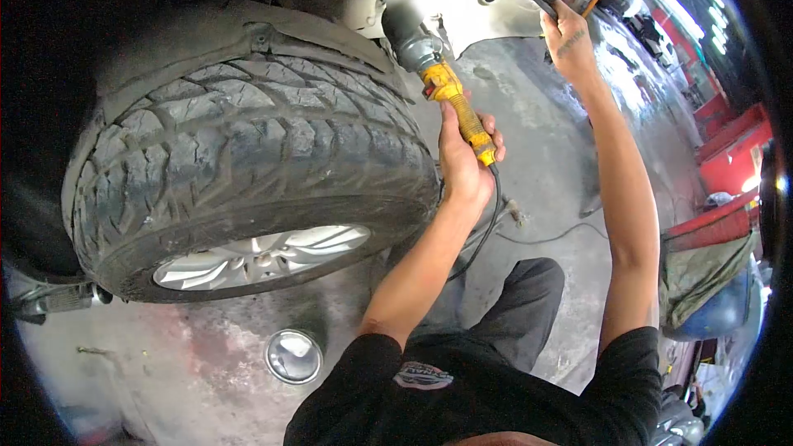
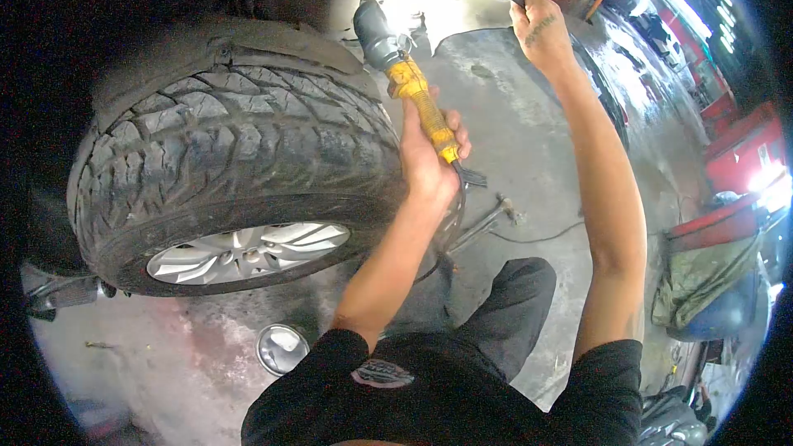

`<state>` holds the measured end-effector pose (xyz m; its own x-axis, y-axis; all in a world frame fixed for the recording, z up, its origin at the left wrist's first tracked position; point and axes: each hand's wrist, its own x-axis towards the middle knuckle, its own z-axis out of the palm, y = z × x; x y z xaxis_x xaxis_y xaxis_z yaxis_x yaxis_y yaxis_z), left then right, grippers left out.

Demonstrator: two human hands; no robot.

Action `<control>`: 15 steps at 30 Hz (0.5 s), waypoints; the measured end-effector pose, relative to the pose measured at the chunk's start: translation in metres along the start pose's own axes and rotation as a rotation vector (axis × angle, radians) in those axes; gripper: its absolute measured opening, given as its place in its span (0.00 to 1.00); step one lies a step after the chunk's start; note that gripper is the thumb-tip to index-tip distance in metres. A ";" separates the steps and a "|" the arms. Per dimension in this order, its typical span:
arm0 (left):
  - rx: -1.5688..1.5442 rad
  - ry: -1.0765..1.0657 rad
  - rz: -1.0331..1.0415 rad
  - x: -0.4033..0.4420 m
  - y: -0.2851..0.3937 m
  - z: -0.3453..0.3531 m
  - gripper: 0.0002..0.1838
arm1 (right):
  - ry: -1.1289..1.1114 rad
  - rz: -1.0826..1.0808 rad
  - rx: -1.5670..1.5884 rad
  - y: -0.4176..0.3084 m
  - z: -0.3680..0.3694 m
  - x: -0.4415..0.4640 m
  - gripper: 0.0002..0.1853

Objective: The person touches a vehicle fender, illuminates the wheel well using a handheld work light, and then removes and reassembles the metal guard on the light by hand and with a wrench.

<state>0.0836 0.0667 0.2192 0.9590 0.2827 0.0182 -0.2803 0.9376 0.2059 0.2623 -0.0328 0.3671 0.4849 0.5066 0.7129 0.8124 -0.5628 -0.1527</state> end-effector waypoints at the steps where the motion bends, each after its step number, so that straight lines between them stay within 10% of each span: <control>1: -0.008 0.004 -0.001 0.002 0.000 -0.002 0.27 | -0.004 -0.008 -0.017 -0.001 0.000 0.000 0.11; 15: 0.051 0.027 0.009 0.003 0.006 -0.011 0.29 | -0.034 0.108 -0.045 -0.020 -0.006 0.001 0.09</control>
<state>0.0843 0.0758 0.2094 0.9549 0.2967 -0.0063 -0.2854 0.9237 0.2555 0.2446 -0.0245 0.3754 0.5801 0.4632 0.6700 0.7400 -0.6434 -0.1960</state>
